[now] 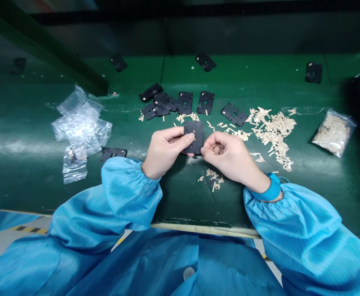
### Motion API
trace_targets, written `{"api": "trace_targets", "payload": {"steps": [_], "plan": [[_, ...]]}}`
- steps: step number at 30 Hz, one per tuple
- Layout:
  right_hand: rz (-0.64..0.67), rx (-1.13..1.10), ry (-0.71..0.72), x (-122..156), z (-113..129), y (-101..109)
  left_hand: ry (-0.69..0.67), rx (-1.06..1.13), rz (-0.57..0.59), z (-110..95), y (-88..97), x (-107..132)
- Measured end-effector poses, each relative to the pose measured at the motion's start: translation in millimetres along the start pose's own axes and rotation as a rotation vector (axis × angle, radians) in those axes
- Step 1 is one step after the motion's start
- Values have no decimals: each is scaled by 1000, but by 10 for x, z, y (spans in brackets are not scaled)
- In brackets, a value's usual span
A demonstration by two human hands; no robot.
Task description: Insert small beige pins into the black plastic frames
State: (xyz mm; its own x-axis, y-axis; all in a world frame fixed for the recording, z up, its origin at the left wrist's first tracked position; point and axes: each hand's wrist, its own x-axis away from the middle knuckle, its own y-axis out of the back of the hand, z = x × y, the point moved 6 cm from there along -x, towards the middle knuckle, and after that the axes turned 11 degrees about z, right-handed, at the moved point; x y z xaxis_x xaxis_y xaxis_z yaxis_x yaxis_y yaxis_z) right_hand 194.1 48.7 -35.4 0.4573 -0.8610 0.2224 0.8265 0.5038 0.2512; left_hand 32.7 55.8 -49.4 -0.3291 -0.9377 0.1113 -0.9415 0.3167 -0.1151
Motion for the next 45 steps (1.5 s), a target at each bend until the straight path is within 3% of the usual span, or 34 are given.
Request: {"api": "trace_targets", "payload": {"steps": [11,20,28,38,45], "plan": [[7,-23,9,-2,-3,2,-3,-22,-1,-18,5,6],[-97,-2,-19,2,31,75,-38,-15,-78,-53,65,1],[-33,61,9,8,9,-38,-49,13,-57,-67,8,30],[94,-234,52,16,56,-60,-122,99,-77,-51,60,30],[24,-264,77,30,88,-21,-126,126,-71,-20,63,28]]}}
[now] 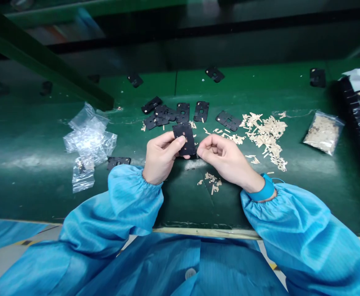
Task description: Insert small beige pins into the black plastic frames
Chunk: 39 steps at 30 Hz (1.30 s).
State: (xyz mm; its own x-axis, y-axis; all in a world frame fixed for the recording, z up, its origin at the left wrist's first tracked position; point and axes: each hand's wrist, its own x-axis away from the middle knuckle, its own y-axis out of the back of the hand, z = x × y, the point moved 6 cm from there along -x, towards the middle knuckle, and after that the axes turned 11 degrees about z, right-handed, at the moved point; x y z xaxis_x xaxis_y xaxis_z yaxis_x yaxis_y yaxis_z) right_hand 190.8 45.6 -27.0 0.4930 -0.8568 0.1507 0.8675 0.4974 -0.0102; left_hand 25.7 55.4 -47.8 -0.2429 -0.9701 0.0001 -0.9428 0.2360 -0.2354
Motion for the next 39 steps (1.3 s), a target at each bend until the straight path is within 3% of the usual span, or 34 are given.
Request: {"api": "trace_targets", "payload": {"steps": [13,27,34,39], "plan": [[65,-81,12,-10,-32,-35,19,30,49,2,-23,15],[134,-208,-69,17,-135,-70,184,274,96,85,-84,5],[123,-200,-3,23,-120,-91,186,265,118,96,-106,19],[133,-341,26,28,-156,-124,229,331,121,125,-166,58]]}}
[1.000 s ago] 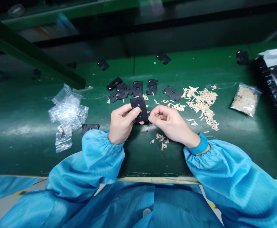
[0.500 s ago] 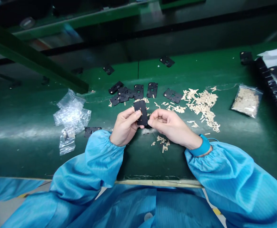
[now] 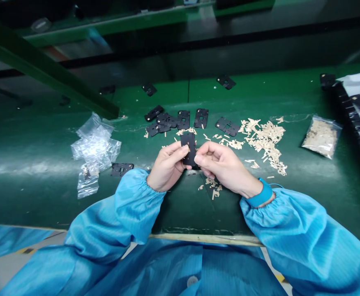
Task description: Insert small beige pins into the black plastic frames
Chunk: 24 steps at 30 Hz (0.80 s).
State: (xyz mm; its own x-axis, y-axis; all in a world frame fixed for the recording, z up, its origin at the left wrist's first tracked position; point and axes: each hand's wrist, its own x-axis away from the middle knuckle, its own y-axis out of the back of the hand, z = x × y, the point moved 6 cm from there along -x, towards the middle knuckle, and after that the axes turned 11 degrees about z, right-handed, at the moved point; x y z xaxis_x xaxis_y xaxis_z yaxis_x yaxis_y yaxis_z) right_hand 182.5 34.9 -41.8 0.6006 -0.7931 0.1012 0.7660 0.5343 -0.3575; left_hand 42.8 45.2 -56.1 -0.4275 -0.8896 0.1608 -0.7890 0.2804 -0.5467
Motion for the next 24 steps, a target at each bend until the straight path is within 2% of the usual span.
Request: {"api": "trace_targets", "payload": {"steps": [5,16,24], "plan": [[-3,-41,26,-2,25,-3,37,46,-20,29,-20,18],[-76,170,84,28,159,-4,20,74,4,27,-25,12],[-161,175,22,29,113,107,-86,73,-110,-83,21,-4]]}}
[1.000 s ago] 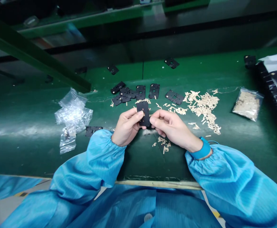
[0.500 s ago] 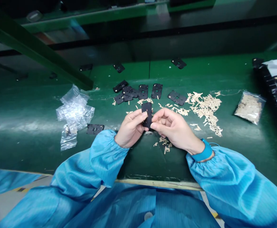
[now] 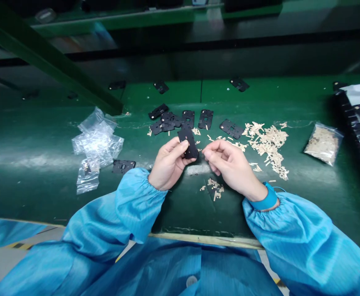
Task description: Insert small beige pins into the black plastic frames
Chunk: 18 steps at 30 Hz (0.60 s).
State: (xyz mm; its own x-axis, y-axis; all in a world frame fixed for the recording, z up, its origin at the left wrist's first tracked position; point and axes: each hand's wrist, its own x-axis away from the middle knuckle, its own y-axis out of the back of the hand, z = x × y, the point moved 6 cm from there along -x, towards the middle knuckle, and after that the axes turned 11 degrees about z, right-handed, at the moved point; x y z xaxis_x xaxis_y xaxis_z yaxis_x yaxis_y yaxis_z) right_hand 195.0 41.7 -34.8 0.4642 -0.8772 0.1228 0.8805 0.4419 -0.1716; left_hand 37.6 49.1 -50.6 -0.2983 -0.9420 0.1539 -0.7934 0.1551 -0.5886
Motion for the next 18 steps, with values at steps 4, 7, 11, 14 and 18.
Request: {"api": "trace_targets", "payload": {"steps": [4,7,11,14,18], "plan": [[40,-136,-89,-19,-82,-32,-69,-33,-28,-33,33,-9],[33,-242,-117,-26,-92,-40,-97,-68,-28,-46,51,-17],[3,-312,-121,-26,-58,-14,-92,-104,-32,-53,59,-17],[-5,-332,-127,-26,-37,4,-72,-122,-36,-49,51,-2],[2,-345,-137,-30,-33,11,-64,-154,-47,-49,42,10]]}}
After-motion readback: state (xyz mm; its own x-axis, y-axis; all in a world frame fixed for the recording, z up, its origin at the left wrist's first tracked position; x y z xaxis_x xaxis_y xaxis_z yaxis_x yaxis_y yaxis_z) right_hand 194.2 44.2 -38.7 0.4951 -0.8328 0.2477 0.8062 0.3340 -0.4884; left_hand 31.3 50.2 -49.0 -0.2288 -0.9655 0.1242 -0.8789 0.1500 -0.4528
